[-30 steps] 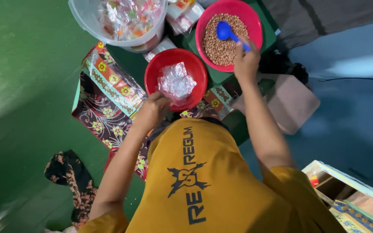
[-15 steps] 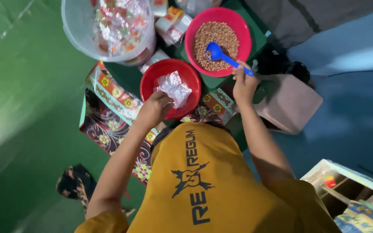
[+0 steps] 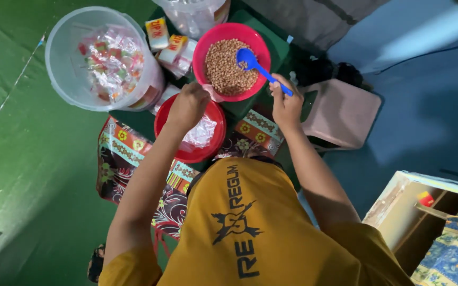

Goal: Packaging small snacks and candies into plastic bags manually

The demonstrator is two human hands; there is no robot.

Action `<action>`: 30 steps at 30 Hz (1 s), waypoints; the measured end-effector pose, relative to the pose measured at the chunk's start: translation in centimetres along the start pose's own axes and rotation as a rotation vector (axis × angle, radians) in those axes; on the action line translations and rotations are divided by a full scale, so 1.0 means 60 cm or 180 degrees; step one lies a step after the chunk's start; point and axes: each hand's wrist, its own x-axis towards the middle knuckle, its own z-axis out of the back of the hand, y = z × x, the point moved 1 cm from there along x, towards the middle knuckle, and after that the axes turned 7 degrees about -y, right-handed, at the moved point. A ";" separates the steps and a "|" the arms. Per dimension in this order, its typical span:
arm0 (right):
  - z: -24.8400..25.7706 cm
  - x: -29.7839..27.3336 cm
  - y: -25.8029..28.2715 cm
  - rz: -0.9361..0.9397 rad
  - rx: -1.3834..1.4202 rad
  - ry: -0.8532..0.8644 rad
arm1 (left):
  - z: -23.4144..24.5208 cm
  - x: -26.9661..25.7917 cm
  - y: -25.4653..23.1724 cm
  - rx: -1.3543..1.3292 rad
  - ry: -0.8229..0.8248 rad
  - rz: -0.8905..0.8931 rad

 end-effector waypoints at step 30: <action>-0.006 0.019 0.079 0.1690 -0.0224 0.0624 | -0.161 0.052 0.066 0.0407 -0.0200 0.0285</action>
